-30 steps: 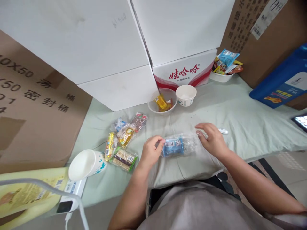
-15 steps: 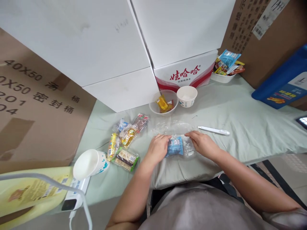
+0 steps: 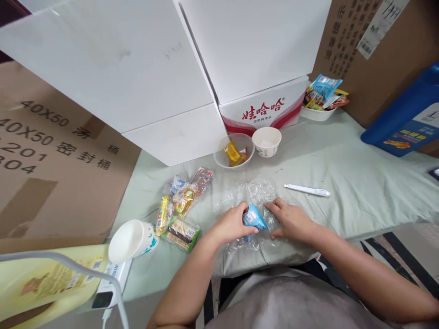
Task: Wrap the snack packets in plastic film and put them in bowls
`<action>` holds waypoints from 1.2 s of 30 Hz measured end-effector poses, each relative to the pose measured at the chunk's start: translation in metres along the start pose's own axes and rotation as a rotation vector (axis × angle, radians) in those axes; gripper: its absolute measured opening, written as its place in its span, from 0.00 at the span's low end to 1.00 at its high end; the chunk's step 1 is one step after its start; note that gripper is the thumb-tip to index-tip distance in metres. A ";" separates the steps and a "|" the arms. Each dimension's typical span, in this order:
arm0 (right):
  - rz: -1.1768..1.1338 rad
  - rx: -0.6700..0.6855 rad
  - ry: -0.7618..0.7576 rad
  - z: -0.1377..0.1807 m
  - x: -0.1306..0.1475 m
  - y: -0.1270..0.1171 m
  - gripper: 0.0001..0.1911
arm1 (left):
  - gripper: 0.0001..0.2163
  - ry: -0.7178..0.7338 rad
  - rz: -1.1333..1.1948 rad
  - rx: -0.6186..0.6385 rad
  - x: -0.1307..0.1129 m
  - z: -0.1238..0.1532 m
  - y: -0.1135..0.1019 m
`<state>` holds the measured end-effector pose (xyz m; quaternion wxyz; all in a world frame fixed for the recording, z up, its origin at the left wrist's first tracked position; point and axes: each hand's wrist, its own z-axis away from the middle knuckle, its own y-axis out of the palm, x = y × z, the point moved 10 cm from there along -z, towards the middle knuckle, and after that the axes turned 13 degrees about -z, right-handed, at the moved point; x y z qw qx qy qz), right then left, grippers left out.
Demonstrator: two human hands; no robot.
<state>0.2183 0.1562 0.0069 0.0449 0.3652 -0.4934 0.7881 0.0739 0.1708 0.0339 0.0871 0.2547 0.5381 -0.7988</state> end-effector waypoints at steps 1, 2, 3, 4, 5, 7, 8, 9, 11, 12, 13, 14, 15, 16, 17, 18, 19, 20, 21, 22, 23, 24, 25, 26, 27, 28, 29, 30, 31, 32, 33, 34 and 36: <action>-0.001 -0.005 -0.001 0.001 0.000 0.000 0.48 | 0.21 -0.019 0.119 -0.030 0.005 -0.003 -0.010; -0.006 -0.008 -0.003 0.001 0.000 -0.001 0.47 | 0.21 -0.045 0.227 -0.100 0.012 -0.007 -0.025; -0.011 -0.010 -0.005 0.001 0.000 -0.001 0.46 | 0.22 -0.078 0.309 -0.205 0.020 -0.012 -0.046; -0.017 -0.011 -0.007 0.002 0.000 -0.001 0.46 | 0.23 -0.128 0.336 -0.334 0.030 -0.015 -0.071; -0.023 -0.012 -0.009 0.002 0.000 -0.001 0.46 | 0.25 -0.193 0.288 -0.469 0.039 -0.018 -0.098; -0.035 -0.018 -0.015 0.002 0.000 -0.002 0.45 | 0.30 -0.322 0.084 -0.681 0.049 -0.024 -0.150; -0.040 -0.022 -0.016 0.003 0.000 -0.003 0.44 | 0.32 -0.365 -0.017 -0.739 0.049 -0.029 -0.170; -0.045 -0.027 -0.017 0.003 0.000 -0.003 0.43 | 0.34 -0.394 -0.103 -0.767 0.048 -0.037 -0.187; -0.048 -0.036 -0.019 0.003 -0.001 -0.004 0.41 | 0.36 -0.428 -0.238 -0.748 0.044 -0.058 -0.206; -0.048 -0.040 -0.021 0.003 -0.001 -0.004 0.41 | 0.35 -0.444 -0.285 -0.714 0.044 -0.069 -0.209; -0.048 -0.044 -0.024 0.003 -0.002 -0.004 0.40 | 0.33 -0.450 -0.326 -0.673 0.044 -0.079 -0.208; -0.049 -0.048 -0.029 0.003 -0.002 -0.004 0.39 | 0.29 -0.447 -0.361 -0.629 0.044 -0.089 -0.205; -0.052 -0.050 -0.034 0.003 -0.003 -0.004 0.38 | 0.25 -0.423 -0.397 -0.577 0.043 -0.099 -0.198; -0.057 -0.051 -0.039 0.003 -0.003 -0.004 0.38 | 0.20 -0.383 -0.432 -0.525 0.040 -0.108 -0.190; -0.062 -0.053 -0.044 0.003 -0.003 -0.004 0.37 | 0.16 -0.335 -0.464 -0.474 0.038 -0.116 -0.180; -0.067 -0.056 -0.050 0.003 -0.003 -0.004 0.37 | 0.12 -0.287 -0.489 -0.430 0.035 -0.122 -0.169; -0.071 -0.059 -0.054 0.003 -0.003 -0.004 0.36 | 0.09 -0.246 -0.507 -0.397 0.033 -0.126 -0.159; -0.075 -0.062 -0.055 0.003 -0.003 -0.004 0.36 | 0.06 -0.218 -0.518 -0.381 0.032 -0.129 -0.151; -0.077 -0.066 -0.053 0.004 -0.003 -0.005 0.36 | 0.04 -0.200 -0.524 -0.382 0.031 -0.130 -0.146; -0.079 -0.067 -0.050 0.004 -0.003 -0.005 0.35 | 0.03 -0.190 -0.526 -0.395 0.030 -0.129 -0.143; -0.082 -0.066 -0.047 0.004 -0.003 -0.006 0.35 | 0.02 -0.181 -0.529 -0.407 0.029 -0.128 -0.140; -0.084 -0.064 -0.046 0.004 -0.003 -0.006 0.35 | 0.03 -0.173 -0.532 -0.417 0.028 -0.125 -0.139; -0.085 -0.065 -0.047 0.004 -0.003 -0.006 0.35 | 0.04 -0.164 -0.533 -0.438 0.025 -0.121 -0.138; -0.086 -0.067 -0.050 0.005 -0.003 -0.006 0.35 | 0.05 -0.146 -0.530 -0.476 0.020 -0.114 -0.139; -0.088 -0.072 -0.053 0.005 -0.003 -0.006 0.35 | 0.06 -0.113 -0.522 -0.529 0.012 -0.104 -0.140; -0.088 -0.080 -0.058 0.005 -0.003 -0.007 0.34 | 0.07 -0.063 -0.507 -0.586 0.002 -0.092 -0.141; -0.087 -0.090 -0.063 0.005 -0.002 -0.007 0.34 | 0.09 0.007 -0.483 -0.638 -0.010 -0.077 -0.139; -0.084 -0.099 -0.067 0.005 -0.002 -0.007 0.33 | 0.09 0.098 -0.452 -0.646 -0.023 -0.063 -0.132; -0.078 -0.105 -0.070 0.006 -0.002 -0.007 0.33 | 0.10 0.195 -0.414 -0.591 -0.036 -0.049 -0.118; -0.072 -0.107 -0.074 0.006 -0.001 -0.006 0.32 | 0.09 0.304 -0.371 -0.477 -0.048 -0.035 -0.099; -0.067 -0.105 -0.075 0.007 -0.001 -0.006 0.32 | 0.10 0.411 -0.328 -0.307 -0.059 -0.021 -0.073; -0.065 -0.099 -0.075 0.009 -0.001 -0.005 0.31 | 0.13 0.494 -0.292 -0.134 -0.066 -0.004 -0.047; -0.075 -0.096 -0.083 0.015 0.000 -0.006 0.29 | 0.22 0.534 -0.263 0.098 -0.065 0.028 -0.007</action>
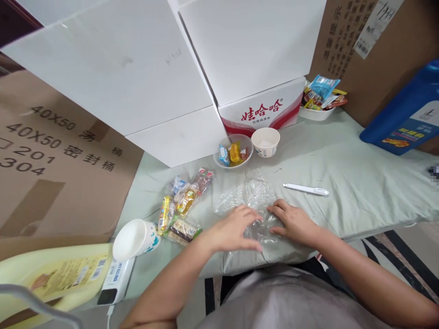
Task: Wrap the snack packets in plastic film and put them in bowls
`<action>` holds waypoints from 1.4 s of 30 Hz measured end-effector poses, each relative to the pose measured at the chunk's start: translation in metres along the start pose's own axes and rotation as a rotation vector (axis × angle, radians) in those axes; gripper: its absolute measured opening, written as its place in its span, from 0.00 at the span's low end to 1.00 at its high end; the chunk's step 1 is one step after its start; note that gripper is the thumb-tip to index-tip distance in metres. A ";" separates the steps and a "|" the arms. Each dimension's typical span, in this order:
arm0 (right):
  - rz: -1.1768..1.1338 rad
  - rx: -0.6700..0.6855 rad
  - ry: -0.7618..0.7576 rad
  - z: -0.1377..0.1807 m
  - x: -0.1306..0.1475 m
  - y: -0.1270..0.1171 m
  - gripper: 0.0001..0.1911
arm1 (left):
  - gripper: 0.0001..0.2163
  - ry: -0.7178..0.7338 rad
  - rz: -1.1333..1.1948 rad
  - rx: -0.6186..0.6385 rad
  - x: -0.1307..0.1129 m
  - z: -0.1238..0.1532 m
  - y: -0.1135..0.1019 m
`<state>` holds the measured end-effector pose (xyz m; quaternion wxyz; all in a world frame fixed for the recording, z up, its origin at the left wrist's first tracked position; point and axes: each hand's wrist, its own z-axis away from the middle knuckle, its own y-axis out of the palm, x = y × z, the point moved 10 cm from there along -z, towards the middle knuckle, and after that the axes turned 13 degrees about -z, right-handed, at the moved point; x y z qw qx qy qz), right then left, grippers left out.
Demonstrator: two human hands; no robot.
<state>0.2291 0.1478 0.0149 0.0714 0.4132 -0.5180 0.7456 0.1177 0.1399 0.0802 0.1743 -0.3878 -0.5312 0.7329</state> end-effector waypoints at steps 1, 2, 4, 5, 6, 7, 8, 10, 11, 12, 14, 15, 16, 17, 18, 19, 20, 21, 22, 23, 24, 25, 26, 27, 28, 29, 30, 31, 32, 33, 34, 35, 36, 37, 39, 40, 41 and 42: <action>-0.014 -0.005 -0.011 0.004 0.001 -0.002 0.27 | 0.25 -0.011 0.015 0.047 -0.004 0.012 0.013; -0.028 -0.011 -0.027 0.009 0.002 -0.005 0.26 | 0.23 -0.035 0.021 0.063 -0.004 0.023 0.023; -0.036 -0.010 -0.070 0.021 0.003 -0.010 0.27 | 0.12 -0.093 0.048 0.053 0.003 0.045 0.034; -0.024 0.000 -0.093 0.028 0.004 -0.011 0.28 | 0.06 -0.127 0.073 0.035 0.009 0.055 0.037; 0.001 0.015 -0.115 0.034 0.005 -0.011 0.28 | 0.04 -0.164 0.106 0.015 0.015 0.064 0.038; 0.031 0.028 -0.135 0.040 0.005 -0.011 0.24 | 0.04 -0.206 0.147 -0.005 0.022 0.072 0.039; 0.057 0.034 -0.157 0.045 0.006 -0.011 0.18 | 0.05 -0.252 0.197 -0.021 0.028 0.080 0.039; 0.066 0.025 -0.202 0.054 0.011 -0.015 0.05 | 0.05 -0.342 0.324 -0.033 0.039 0.092 0.042; 0.042 0.020 -0.225 0.058 0.015 -0.018 0.06 | 0.04 -0.376 0.400 -0.031 0.042 0.096 0.044; -0.003 0.017 -0.250 0.061 0.020 -0.021 0.08 | 0.05 -0.400 0.481 -0.025 0.044 0.099 0.047; -0.143 0.029 -0.300 0.066 0.031 -0.029 0.07 | 0.06 -0.411 0.627 -0.009 0.045 0.100 0.053; -0.232 0.041 -0.320 0.067 0.036 -0.033 0.06 | 0.07 -0.400 0.680 0.000 0.044 0.098 0.055; -0.329 0.047 -0.329 0.067 0.039 -0.037 0.05 | 0.08 -0.384 0.723 0.013 0.043 0.095 0.058; -0.431 0.041 -0.321 0.065 0.040 -0.041 0.04 | 0.09 -0.368 0.763 0.028 0.042 0.092 0.061; -0.533 0.024 -0.294 0.060 0.039 -0.043 0.03 | 0.09 -0.358 0.804 0.041 0.041 0.088 0.064; -0.627 -0.007 -0.249 0.054 0.034 -0.044 0.03 | 0.10 -0.356 0.845 0.046 0.042 0.085 0.067; -0.706 -0.052 -0.189 0.046 0.027 -0.043 0.04 | 0.11 -0.367 0.882 0.043 0.043 0.081 0.069; -0.764 -0.105 -0.122 0.037 0.017 -0.040 0.05 | 0.11 -0.388 0.914 0.029 0.046 0.079 0.070; -0.797 -0.155 -0.057 0.028 0.008 -0.036 0.06 | 0.11 -0.416 0.936 0.004 0.050 0.077 0.070; -0.805 -0.195 -0.001 0.018 0.000 -0.031 0.06 | 0.12 -0.446 0.947 -0.034 0.055 0.075 0.069; -0.791 -0.219 0.047 0.008 -0.006 -0.025 0.07 | 0.12 -0.479 0.949 -0.077 0.061 0.075 0.066; -0.763 -0.229 0.087 -0.001 -0.011 -0.019 0.07 | 0.12 -0.514 0.945 -0.121 0.067 0.075 0.064; -0.715 -0.225 0.123 -0.009 -0.014 -0.013 0.07 | 0.12 -0.552 0.940 -0.167 0.074 0.076 0.061; -0.647 -0.214 0.153 -0.017 -0.015 -0.009 0.07 | 0.12 -0.595 0.934 -0.212 0.081 0.079 0.059; -0.558 -0.206 0.180 -0.022 -0.015 -0.007 0.08 | 0.13 -0.649 0.926 -0.254 0.089 0.083 0.059; -0.449 -0.200 0.201 -0.026 -0.015 -0.007 0.08 | 0.14 -0.710 0.916 -0.290 0.097 0.088 0.060; -0.329 -0.193 0.221 -0.028 -0.014 -0.008 0.09 | 0.15 -0.771 0.904 -0.318 0.105 0.093 0.062; -0.212 -0.181 0.240 -0.029 -0.012 -0.010 0.09 | 0.15 -0.823 0.890 -0.337 0.111 0.098 0.064; -0.108 -0.162 0.259 -0.028 -0.012 -0.012 0.10 | 0.15 -0.862 0.872 -0.345 0.116 0.102 0.067; -0.023 -0.135 0.283 -0.026 -0.012 -0.013 0.11 | 0.14 -0.884 0.850 -0.343 0.118 0.104 0.070; 0.042 -0.101 0.312 -0.022 -0.014 -0.013 0.11 | 0.13 -0.889 0.826 -0.337 0.119 0.106 0.072; 0.091 -0.065 0.344 -0.017 -0.017 -0.013 0.12 | 0.13 -0.883 0.803 -0.327 0.118 0.105 0.073; 0.129 -0.033 0.378 -0.010 -0.021 -0.013 0.12 | 0.12 -0.874 0.781 -0.315 0.116 0.104 0.074; 0.161 -0.007 0.412 -0.004 -0.025 -0.014 0.12 | 0.11 -0.867 0.753 -0.303 0.114 0.103 0.074; 0.203 0.017 0.469 0.009 -0.033 -0.017 0.12 | 0.10 -0.846 0.675 -0.281 0.108 0.100 0.070; 0.205 0.003 0.477 0.014 -0.036 -0.020 0.13 | 0.09 -0.833 0.624 -0.278 0.105 0.098 0.067; 0.187 -0.033 0.463 0.018 -0.036 -0.025 0.13 | 0.07 -0.821 0.574 -0.284 0.103 0.097 0.063; 0.146 -0.088 0.424 0.020 -0.033 -0.030 0.13 | 0.06 -0.812 0.535 -0.300 0.101 0.096 0.058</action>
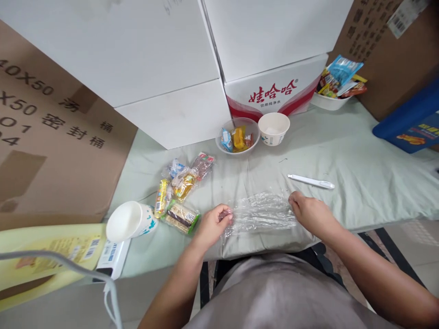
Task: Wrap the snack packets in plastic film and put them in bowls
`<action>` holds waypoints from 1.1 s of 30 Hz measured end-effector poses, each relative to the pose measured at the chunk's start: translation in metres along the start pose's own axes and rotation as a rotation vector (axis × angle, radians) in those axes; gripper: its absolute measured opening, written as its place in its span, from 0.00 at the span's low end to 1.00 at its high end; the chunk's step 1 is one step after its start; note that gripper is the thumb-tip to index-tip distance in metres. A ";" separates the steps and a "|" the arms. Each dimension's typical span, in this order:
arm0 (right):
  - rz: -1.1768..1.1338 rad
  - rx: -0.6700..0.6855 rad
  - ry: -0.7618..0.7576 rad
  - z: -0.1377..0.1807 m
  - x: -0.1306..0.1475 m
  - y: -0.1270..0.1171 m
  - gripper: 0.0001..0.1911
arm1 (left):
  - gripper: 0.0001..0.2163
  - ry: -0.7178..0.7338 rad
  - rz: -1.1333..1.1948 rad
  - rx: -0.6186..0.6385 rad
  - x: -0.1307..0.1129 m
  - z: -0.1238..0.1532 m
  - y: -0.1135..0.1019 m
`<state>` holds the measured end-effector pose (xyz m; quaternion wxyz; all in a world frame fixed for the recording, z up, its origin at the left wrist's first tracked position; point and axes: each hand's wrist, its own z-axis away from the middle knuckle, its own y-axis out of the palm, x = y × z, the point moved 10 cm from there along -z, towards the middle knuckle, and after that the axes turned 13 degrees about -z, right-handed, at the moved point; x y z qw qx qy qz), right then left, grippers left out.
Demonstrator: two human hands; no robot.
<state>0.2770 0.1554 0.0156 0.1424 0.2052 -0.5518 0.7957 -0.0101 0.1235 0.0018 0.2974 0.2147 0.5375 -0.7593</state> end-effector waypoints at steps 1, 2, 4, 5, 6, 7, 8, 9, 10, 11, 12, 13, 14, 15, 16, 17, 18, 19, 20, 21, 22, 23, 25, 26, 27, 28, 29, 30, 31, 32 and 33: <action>-0.078 -0.054 -0.052 0.002 0.003 -0.006 0.13 | 0.06 0.013 -0.004 -0.023 -0.003 0.001 -0.003; -0.170 -0.106 -0.113 0.003 0.008 -0.012 0.12 | 0.06 0.014 0.018 -0.042 -0.005 0.002 -0.006; -0.351 -0.170 -0.227 0.004 0.018 -0.018 0.11 | 0.09 -0.021 0.114 -0.066 -0.003 0.003 -0.009; -0.418 -0.178 -0.262 0.002 0.022 -0.018 0.11 | 0.10 -0.047 0.165 -0.078 0.001 0.003 -0.009; -0.461 -0.177 -0.276 -0.001 0.024 -0.016 0.10 | 0.11 -0.077 0.204 -0.093 0.006 0.004 -0.010; -0.473 -0.173 -0.272 -0.006 0.026 -0.012 0.10 | 0.12 -0.108 0.221 -0.113 0.011 0.004 -0.011; -0.455 -0.173 -0.255 -0.012 0.027 -0.008 0.10 | 0.12 -0.136 0.213 -0.138 0.017 0.005 -0.012; -0.413 -0.180 -0.230 -0.018 0.026 -0.004 0.10 | 0.12 -0.157 0.180 -0.166 0.022 0.005 -0.013; -0.353 -0.190 -0.202 -0.023 0.026 0.000 0.10 | 0.11 -0.173 0.123 -0.191 0.026 0.006 -0.015; -0.285 -0.200 -0.175 -0.028 0.026 0.003 0.11 | 0.10 -0.181 0.045 -0.210 0.029 0.006 -0.017; -0.215 -0.207 -0.153 -0.032 0.026 0.006 0.11 | 0.09 -0.184 -0.047 -0.227 0.030 0.007 -0.019; -0.150 -0.207 -0.134 -0.034 0.027 0.009 0.11 | 0.08 -0.182 -0.144 -0.242 0.030 0.008 -0.021; -0.093 -0.200 -0.121 -0.036 0.027 0.011 0.12 | 0.07 -0.180 -0.239 -0.259 0.029 0.009 -0.024; -0.048 -0.189 -0.112 -0.037 0.028 0.013 0.12 | 0.07 -0.178 -0.325 -0.281 0.027 0.009 -0.027; -0.014 -0.181 -0.106 -0.037 0.029 0.014 0.12 | 0.07 -0.174 -0.396 -0.308 0.024 0.010 -0.031; 0.007 -0.181 -0.104 -0.036 0.029 0.014 0.11 | 0.07 -0.165 -0.448 -0.336 0.021 0.011 -0.034; 0.016 -0.191 -0.110 -0.036 0.029 0.013 0.11 | 0.08 -0.151 -0.482 -0.359 0.017 0.011 -0.037; 0.018 -0.214 -0.127 -0.035 0.030 0.010 0.11 | 0.10 -0.132 -0.497 -0.375 0.013 0.010 -0.040; 0.014 -0.243 -0.158 -0.034 0.033 0.006 0.12 | 0.13 -0.111 -0.498 -0.380 0.009 0.009 -0.041; 0.007 -0.274 -0.199 -0.033 0.035 0.002 0.14 | 0.15 -0.092 -0.487 -0.375 0.006 0.006 -0.041; -0.003 -0.299 -0.242 -0.033 0.038 -0.001 0.16 | 0.16 -0.078 -0.472 -0.358 0.004 0.003 -0.039; -0.013 -0.314 -0.282 -0.033 0.040 -0.004 0.19 | 0.17 -0.065 -0.454 -0.332 0.002 -0.001 -0.037; -0.036 -0.319 -0.328 -0.036 0.042 -0.006 0.20 | 0.15 -0.027 -0.422 -0.277 -0.003 -0.009 -0.031; -0.052 -0.315 -0.339 -0.037 0.042 -0.006 0.18 | 0.11 0.001 -0.409 -0.260 -0.006 -0.012 -0.028; -0.075 -0.310 -0.350 -0.038 0.042 -0.007 0.15 | 0.07 0.033 -0.391 -0.250 -0.010 -0.015 -0.026; -0.109 -0.301 -0.367 -0.038 0.042 -0.008 0.10 | 0.04 0.064 -0.354 -0.247 -0.014 -0.017 -0.025; -0.161 -0.287 -0.383 -0.038 0.041 -0.010 0.06 | 0.04 0.086 -0.288 -0.237 -0.016 -0.018 -0.024; -0.236 -0.265 -0.394 -0.038 0.040 -0.011 0.04 | 0.06 0.097 -0.187 -0.212 -0.017 -0.019 -0.023; -0.333 -0.236 -0.393 -0.039 0.037 -0.013 0.02 | 0.07 0.097 -0.056 -0.168 -0.017 -0.020 -0.021; -0.441 -0.206 -0.374 -0.039 0.032 -0.014 0.01 | 0.09 0.087 0.091 -0.110 -0.016 -0.021 -0.017; -0.547 -0.180 -0.339 -0.040 0.026 -0.016 0.01 | 0.12 0.070 0.233 -0.051 -0.016 -0.021 -0.014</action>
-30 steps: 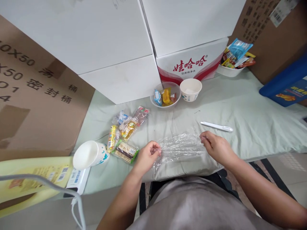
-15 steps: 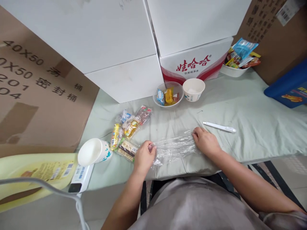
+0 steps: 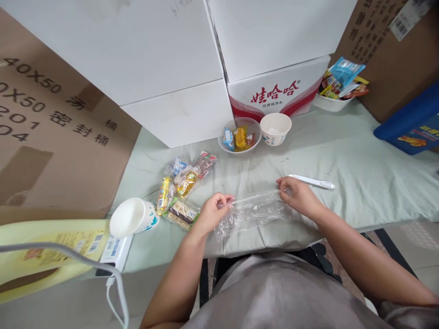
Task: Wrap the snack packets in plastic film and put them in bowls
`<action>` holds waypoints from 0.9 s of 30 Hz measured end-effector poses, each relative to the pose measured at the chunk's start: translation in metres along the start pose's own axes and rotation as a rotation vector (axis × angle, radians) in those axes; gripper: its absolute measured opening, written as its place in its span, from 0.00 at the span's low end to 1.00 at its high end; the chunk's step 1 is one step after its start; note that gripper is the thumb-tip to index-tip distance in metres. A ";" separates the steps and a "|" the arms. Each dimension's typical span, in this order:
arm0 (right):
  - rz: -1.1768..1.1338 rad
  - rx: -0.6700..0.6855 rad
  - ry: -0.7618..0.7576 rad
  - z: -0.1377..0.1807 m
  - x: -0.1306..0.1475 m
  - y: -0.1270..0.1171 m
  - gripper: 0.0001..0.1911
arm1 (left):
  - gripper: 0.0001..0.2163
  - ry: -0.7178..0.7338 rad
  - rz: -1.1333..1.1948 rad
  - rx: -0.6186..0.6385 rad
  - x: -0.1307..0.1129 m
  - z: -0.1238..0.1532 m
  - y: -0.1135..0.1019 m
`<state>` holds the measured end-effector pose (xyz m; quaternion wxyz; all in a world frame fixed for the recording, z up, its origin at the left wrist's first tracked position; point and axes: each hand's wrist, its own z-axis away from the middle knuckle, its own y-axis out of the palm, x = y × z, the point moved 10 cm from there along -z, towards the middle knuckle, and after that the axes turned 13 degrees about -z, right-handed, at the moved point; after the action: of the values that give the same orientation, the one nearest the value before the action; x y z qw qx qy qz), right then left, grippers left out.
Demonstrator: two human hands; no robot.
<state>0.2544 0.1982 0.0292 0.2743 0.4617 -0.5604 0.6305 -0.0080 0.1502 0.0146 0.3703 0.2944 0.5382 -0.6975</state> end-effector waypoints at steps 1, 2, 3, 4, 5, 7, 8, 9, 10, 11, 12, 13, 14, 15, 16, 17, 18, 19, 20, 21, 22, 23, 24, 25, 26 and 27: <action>-0.087 -0.014 0.048 0.001 -0.004 -0.005 0.03 | 0.14 -0.028 0.119 0.040 0.000 0.000 0.002; -0.156 -0.031 0.089 0.001 -0.008 -0.010 0.05 | 0.15 -0.051 0.204 0.060 0.000 0.000 0.003; -0.216 -0.050 0.119 0.001 -0.010 -0.014 0.07 | 0.16 -0.066 0.257 0.056 -0.001 0.000 0.000; -0.276 -0.064 0.140 0.001 -0.011 -0.018 0.10 | 0.17 -0.074 0.283 0.036 -0.003 0.000 -0.003; -0.340 -0.068 0.155 0.001 -0.011 -0.020 0.14 | 0.18 -0.076 0.289 0.013 -0.005 -0.001 -0.007; -0.477 -0.061 0.187 0.001 -0.011 -0.021 0.21 | 0.20 -0.080 0.281 -0.010 -0.009 -0.002 -0.013; -0.536 -0.052 0.208 0.001 -0.011 -0.020 0.23 | 0.21 -0.087 0.278 -0.002 -0.009 -0.002 -0.013; -0.580 -0.043 0.228 0.002 -0.012 -0.019 0.23 | 0.22 -0.097 0.280 0.015 -0.009 -0.003 -0.012; -0.607 -0.033 0.249 0.004 -0.013 -0.017 0.23 | 0.22 -0.107 0.285 0.034 -0.008 -0.003 -0.011; -0.615 -0.029 0.265 0.006 -0.014 -0.016 0.23 | 0.22 -0.113 0.287 0.046 -0.006 -0.004 -0.010; -0.597 -0.038 0.274 0.007 -0.017 -0.016 0.23 | 0.21 -0.116 0.279 0.046 -0.003 -0.006 -0.011; -0.546 -0.063 0.273 0.009 -0.020 -0.018 0.22 | 0.20 -0.115 0.254 0.028 0.001 -0.008 -0.012; -0.462 -0.103 0.260 0.010 -0.023 -0.022 0.21 | 0.19 -0.113 0.209 -0.009 0.005 -0.010 -0.015; -0.355 -0.148 0.238 0.012 -0.026 -0.027 0.19 | 0.18 -0.111 0.147 -0.064 0.010 -0.013 -0.020; -0.242 -0.193 0.207 0.013 -0.028 -0.032 0.18 | 0.17 -0.112 0.076 -0.132 0.015 -0.015 -0.026; -0.141 -0.225 0.174 0.013 -0.029 -0.035 0.17 | 0.16 -0.113 0.006 -0.202 0.019 -0.016 -0.032; -0.063 -0.243 0.147 0.014 -0.029 -0.037 0.17 | 0.16 -0.114 -0.054 -0.263 0.022 -0.016 -0.037; -0.010 -0.248 0.127 0.014 -0.030 -0.038 0.17 | 0.15 -0.114 -0.098 -0.314 0.024 -0.016 -0.041; 0.023 -0.245 0.116 0.014 -0.032 -0.038 0.17 | 0.15 -0.112 -0.133 -0.353 0.024 -0.014 -0.045; 0.045 -0.240 0.112 0.014 -0.033 -0.038 0.17 | 0.14 -0.106 -0.166 -0.385 0.023 -0.011 -0.048; 0.064 -0.236 0.112 0.015 -0.033 -0.039 0.17 | 0.12 -0.100 -0.207 -0.409 0.021 -0.008 -0.051; 0.082 -0.233 0.112 0.015 -0.033 -0.039 0.17 | 0.09 -0.098 -0.266 -0.422 0.017 -0.003 -0.053; 0.099 -0.230 0.112 0.016 -0.032 -0.040 0.17 | 0.09 -0.104 -0.343 -0.418 0.013 0.001 -0.054; 0.115 -0.227 0.112 0.016 -0.031 -0.040 0.17 | 0.12 -0.120 -0.430 -0.390 0.010 0.006 -0.052; 0.130 -0.224 0.111 0.017 -0.030 -0.040 0.17 | 0.16 -0.144 -0.514 -0.338 0.008 0.011 -0.048; 0.146 -0.223 0.112 0.018 -0.030 -0.040 0.18 | 0.19 -0.170 -0.580 -0.274 0.008 0.015 -0.042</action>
<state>0.3063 0.1953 0.0201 0.3079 0.3506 -0.6429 0.6074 -0.0475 0.1401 0.0340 0.2360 0.0169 0.6555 -0.7172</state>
